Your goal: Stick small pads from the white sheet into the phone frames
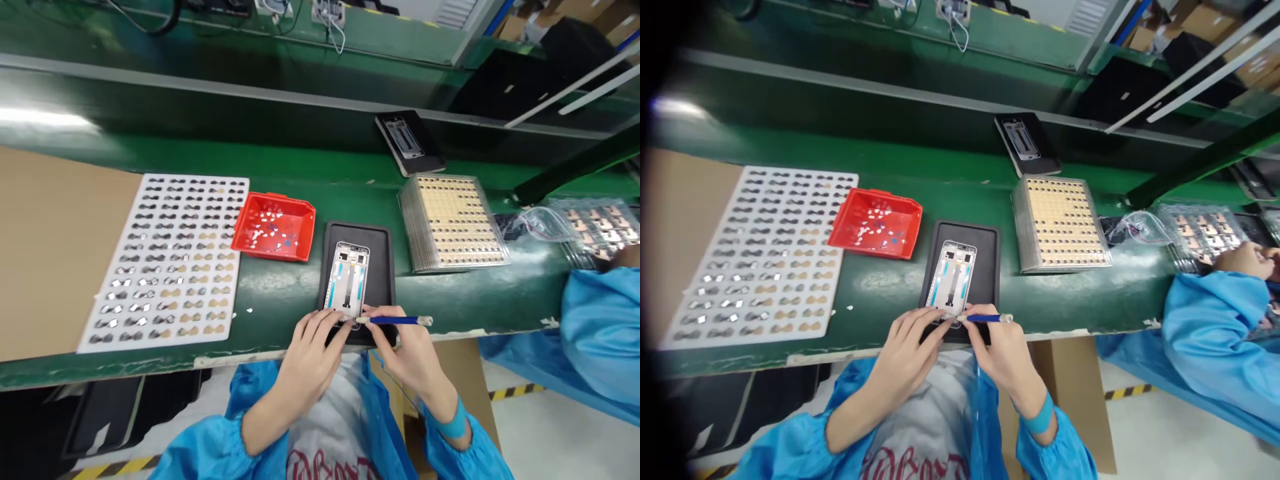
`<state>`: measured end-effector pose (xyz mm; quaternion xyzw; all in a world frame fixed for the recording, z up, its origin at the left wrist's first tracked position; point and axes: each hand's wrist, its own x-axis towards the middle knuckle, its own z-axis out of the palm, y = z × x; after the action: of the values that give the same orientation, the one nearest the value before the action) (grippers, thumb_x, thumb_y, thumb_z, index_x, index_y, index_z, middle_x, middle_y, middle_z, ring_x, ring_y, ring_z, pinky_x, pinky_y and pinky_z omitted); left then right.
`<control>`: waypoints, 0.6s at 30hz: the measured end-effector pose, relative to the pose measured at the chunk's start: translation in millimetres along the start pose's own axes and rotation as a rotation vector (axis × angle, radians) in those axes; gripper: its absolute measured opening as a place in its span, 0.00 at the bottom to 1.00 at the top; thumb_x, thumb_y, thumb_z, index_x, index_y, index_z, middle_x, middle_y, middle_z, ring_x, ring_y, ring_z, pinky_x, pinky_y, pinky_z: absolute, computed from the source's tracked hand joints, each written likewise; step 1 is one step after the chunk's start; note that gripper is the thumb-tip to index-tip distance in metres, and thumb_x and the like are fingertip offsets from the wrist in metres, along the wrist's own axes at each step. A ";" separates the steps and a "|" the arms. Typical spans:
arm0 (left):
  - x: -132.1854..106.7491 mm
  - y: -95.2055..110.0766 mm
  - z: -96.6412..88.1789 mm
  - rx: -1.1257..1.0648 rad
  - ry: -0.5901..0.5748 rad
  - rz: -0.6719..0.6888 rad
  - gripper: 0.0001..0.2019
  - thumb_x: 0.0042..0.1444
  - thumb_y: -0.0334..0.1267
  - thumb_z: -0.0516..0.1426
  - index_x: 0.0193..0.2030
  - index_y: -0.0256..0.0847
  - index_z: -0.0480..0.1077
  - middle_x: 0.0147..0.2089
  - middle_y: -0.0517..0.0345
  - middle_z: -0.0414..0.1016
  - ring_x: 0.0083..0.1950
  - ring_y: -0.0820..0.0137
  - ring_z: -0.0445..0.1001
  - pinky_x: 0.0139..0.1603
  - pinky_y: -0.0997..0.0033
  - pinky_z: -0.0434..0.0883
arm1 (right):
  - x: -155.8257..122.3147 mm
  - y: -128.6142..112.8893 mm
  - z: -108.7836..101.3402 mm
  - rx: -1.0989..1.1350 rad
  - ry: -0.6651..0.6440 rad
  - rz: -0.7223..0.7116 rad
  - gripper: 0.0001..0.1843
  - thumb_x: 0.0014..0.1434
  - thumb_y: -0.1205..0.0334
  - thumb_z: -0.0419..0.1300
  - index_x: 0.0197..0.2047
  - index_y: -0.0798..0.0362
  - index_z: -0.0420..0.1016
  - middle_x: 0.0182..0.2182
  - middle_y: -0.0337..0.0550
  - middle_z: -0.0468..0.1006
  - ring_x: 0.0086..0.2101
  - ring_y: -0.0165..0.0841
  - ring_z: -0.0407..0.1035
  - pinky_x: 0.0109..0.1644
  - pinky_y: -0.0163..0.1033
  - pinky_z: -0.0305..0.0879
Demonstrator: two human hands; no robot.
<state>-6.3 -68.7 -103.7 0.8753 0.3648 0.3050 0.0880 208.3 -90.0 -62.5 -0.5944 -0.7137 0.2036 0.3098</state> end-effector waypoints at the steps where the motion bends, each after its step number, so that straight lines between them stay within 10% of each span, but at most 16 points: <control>1: 0.7 -0.4 1.5 0.010 0.000 0.004 0.17 0.71 0.25 0.50 0.59 0.34 0.76 0.56 0.45 0.81 0.59 0.57 0.76 0.62 0.55 0.73 | 0.4 -0.4 0.5 -0.028 -0.001 -0.021 0.06 0.78 0.63 0.58 0.53 0.48 0.76 0.45 0.48 0.89 0.46 0.43 0.87 0.47 0.41 0.86; 18: -7.0 -5.6 7.8 0.077 -0.108 0.073 0.21 0.68 0.31 0.56 0.66 0.40 0.76 0.61 0.43 0.78 0.63 0.56 0.72 0.66 0.55 0.69 | 6.4 -18.2 -6.0 -0.356 -0.164 -0.203 0.17 0.73 0.75 0.51 0.55 0.50 0.77 0.45 0.51 0.89 0.44 0.43 0.86 0.46 0.42 0.83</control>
<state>-8.8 -68.9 -115.4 0.9059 0.3387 0.2463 0.0624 198.7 -88.1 -44.9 -0.5462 -0.8174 0.0898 0.1597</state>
